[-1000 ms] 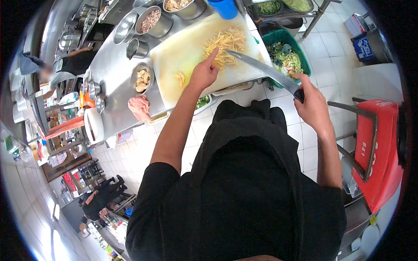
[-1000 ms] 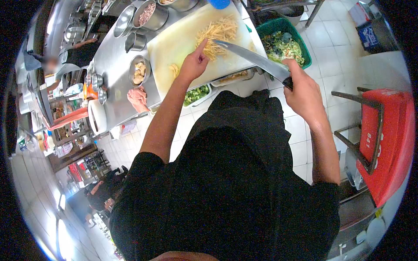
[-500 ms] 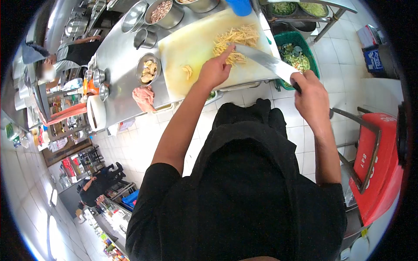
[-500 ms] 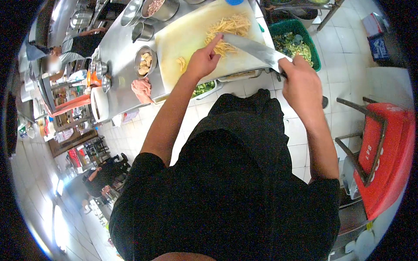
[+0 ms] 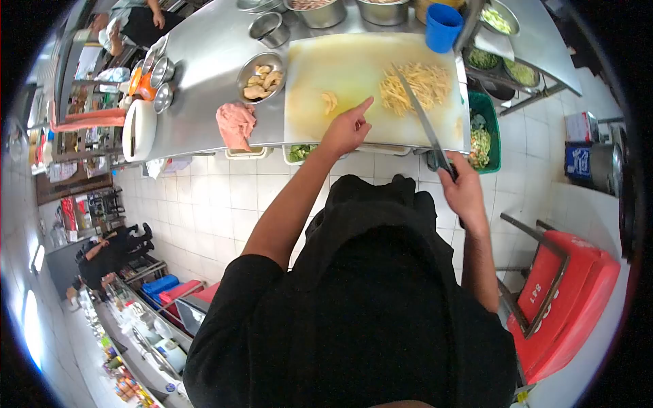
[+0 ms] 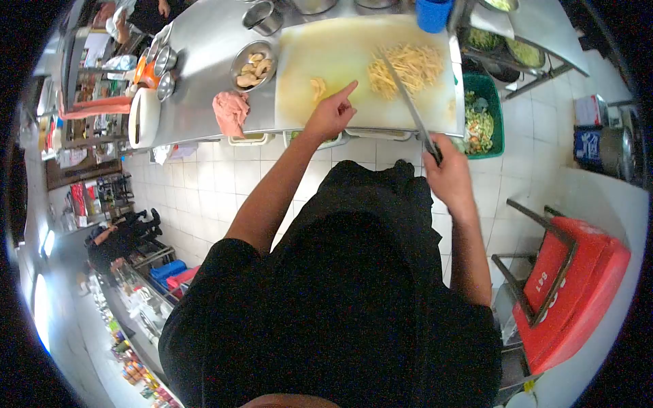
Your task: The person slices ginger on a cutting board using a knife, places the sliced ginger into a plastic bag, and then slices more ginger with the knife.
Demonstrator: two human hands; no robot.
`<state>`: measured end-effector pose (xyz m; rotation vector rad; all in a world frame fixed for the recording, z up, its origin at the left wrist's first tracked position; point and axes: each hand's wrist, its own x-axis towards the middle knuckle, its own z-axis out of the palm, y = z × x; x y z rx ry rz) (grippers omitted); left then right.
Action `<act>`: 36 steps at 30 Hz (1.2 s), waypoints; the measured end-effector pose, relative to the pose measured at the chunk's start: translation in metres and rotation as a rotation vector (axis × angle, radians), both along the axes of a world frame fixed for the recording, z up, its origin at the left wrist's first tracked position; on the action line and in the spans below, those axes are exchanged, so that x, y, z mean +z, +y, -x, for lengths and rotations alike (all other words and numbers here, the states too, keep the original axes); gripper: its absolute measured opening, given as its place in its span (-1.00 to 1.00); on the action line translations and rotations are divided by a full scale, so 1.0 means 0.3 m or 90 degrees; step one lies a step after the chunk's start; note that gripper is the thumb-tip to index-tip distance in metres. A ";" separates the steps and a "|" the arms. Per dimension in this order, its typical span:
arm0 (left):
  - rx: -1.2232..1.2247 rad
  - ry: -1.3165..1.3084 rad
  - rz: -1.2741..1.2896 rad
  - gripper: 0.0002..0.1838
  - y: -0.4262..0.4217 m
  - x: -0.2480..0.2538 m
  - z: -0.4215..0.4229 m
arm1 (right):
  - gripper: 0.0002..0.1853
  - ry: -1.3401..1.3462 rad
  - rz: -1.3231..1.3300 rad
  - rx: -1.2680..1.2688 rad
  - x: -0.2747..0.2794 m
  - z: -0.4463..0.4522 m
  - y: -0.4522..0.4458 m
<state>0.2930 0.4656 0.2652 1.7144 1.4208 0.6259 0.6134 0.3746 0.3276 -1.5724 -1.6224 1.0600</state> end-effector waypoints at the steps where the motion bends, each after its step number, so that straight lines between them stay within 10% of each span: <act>1: 0.010 -0.019 -0.012 -0.25 -0.032 -0.013 0.040 | -0.64 -0.013 0.014 0.014 0.005 0.068 0.014; 15: 0.470 -0.004 0.037 -0.34 -0.885 -0.407 1.052 | -0.65 -0.512 -0.161 -0.006 -0.375 0.688 0.355; 27: 0.816 -0.053 0.241 -0.35 -1.479 -0.794 1.481 | -0.47 -0.133 -0.378 0.332 -0.085 1.546 0.175; 36: 0.884 -0.114 0.300 -0.38 -1.407 -0.751 1.787 | -0.33 -0.321 -0.521 0.397 -0.329 2.445 0.467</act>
